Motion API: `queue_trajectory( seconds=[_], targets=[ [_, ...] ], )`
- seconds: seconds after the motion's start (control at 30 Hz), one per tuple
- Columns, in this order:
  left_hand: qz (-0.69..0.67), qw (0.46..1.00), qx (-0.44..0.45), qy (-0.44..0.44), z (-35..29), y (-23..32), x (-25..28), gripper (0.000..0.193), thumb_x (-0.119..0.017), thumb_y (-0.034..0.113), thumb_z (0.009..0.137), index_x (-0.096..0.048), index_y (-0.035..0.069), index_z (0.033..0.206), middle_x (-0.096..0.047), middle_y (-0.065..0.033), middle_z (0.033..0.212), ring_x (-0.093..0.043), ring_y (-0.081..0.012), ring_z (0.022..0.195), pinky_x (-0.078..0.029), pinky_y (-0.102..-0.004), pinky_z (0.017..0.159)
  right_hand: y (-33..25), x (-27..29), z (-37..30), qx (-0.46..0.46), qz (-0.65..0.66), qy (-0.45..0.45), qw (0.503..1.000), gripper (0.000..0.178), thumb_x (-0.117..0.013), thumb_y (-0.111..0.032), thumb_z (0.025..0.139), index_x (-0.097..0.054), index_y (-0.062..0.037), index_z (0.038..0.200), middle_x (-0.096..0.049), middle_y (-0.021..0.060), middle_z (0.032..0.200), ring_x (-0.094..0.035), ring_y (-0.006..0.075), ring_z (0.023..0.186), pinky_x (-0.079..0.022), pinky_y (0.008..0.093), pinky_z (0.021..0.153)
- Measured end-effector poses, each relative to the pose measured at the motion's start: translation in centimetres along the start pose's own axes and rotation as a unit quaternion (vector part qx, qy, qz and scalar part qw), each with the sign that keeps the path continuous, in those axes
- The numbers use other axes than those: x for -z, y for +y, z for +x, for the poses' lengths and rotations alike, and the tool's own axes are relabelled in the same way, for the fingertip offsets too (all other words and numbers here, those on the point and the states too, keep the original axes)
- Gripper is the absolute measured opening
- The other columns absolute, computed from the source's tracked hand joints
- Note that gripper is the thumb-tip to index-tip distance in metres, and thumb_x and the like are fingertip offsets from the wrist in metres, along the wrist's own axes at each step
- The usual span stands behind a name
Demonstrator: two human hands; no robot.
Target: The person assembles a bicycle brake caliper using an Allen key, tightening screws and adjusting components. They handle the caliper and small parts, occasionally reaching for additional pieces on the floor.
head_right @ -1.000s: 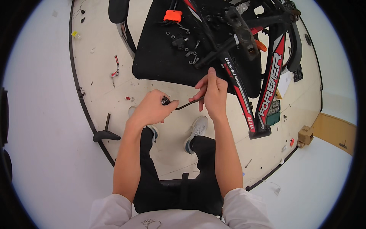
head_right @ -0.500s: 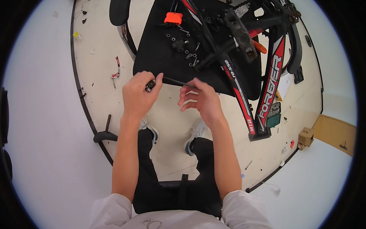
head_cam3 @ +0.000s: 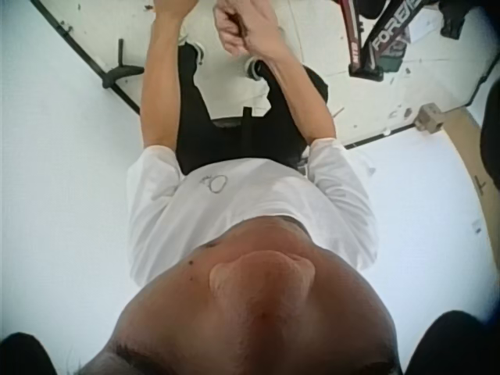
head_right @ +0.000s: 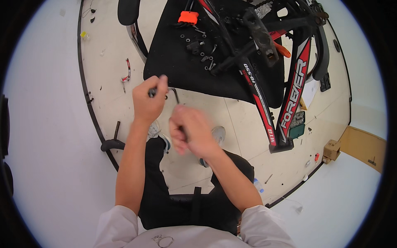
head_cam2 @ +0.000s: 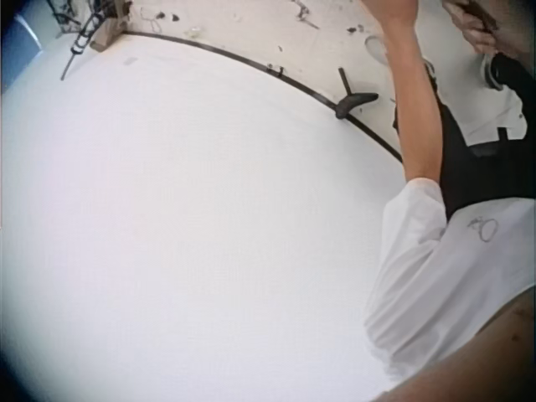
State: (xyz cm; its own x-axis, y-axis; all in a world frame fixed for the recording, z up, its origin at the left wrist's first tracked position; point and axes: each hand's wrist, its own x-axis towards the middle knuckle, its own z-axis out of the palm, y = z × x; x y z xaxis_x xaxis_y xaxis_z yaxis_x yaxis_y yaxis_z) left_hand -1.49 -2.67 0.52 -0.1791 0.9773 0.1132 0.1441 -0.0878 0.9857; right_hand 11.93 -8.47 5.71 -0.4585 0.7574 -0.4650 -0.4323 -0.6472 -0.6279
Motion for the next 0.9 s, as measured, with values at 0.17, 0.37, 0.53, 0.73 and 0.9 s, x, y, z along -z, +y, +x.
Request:
queue_trajectory(
  seconds=[0.17,0.37,0.53,0.73,0.9],
  targets=[
    [-0.191,0.971,0.147,0.008,0.9,3.4,-0.6,0.045,-0.054,0.028,0.097,-0.048,0.005,0.06,-0.047,-0.0031,0.052,-0.05,-0.0131,0.046,-0.029,-0.0248,0.034,0.7,0.0,0.7,0.007,-0.21,0.025,0.977,0.034,-0.044,-0.026,0.103,-0.043,-0.0049,0.076,-0.044,-0.0003,0.057,-0.041,0.0086,0.037,-0.034,0.0254,0.038],
    [-0.343,0.889,0.273,-0.131,1.5,3.6,2.4,0.047,-0.051,0.028,0.096,-0.034,0.012,0.055,-0.035,-0.0016,0.049,-0.051,-0.0186,0.046,-0.026,-0.0257,0.032,-1.6,3.0,0.5,-0.095,-0.231,-0.059,0.966,0.029,-0.051,-0.022,0.1,-0.051,-0.0023,0.079,-0.043,-0.0007,0.058,-0.043,0.0078,0.046,-0.038,0.0248,0.042],
    [-0.13,0.859,0.297,-0.396,0.4,4.6,4.4,0.038,-0.061,0.028,0.092,-0.054,0.004,0.062,-0.051,-0.0026,0.054,-0.056,-0.0126,0.05,-0.03,-0.0235,0.034,-4.7,8.8,-1.1,-0.042,-0.134,0.028,0.99,0.02,-0.056,-0.015,0.097,-0.058,0.0031,0.091,-0.043,0.0005,0.059,-0.039,0.008,0.044,-0.038,0.026,0.039],
    [0.069,0.889,0.207,-0.403,-1.5,2.1,1.8,0.034,-0.06,0.027,0.087,-0.059,-0.001,0.067,-0.053,-0.0044,0.056,-0.055,-0.0105,0.052,-0.042,-0.0265,0.05,-4.6,7.1,-0.5,0.163,-0.169,0.152,0.96,0.019,-0.056,-0.011,0.096,-0.063,0.0069,0.094,-0.052,0.0041,0.06,-0.05,0.012,0.045,-0.046,0.0267,0.043],
    [0.109,0.968,0.188,-0.125,-0.5,-0.9,0.6,0.035,-0.062,0.032,0.088,-0.06,0.0,0.073,-0.051,-0.0039,0.056,-0.057,-0.0121,0.054,-0.041,-0.0272,0.048,-0.9,2.7,-0.2,0.228,-0.208,0.065,0.949,0.02,-0.057,-0.004,0.089,-0.066,0.0062,0.104,-0.065,0.0111,0.077,-0.062,0.0153,0.059,-0.052,0.0274,0.054]
  ],
)
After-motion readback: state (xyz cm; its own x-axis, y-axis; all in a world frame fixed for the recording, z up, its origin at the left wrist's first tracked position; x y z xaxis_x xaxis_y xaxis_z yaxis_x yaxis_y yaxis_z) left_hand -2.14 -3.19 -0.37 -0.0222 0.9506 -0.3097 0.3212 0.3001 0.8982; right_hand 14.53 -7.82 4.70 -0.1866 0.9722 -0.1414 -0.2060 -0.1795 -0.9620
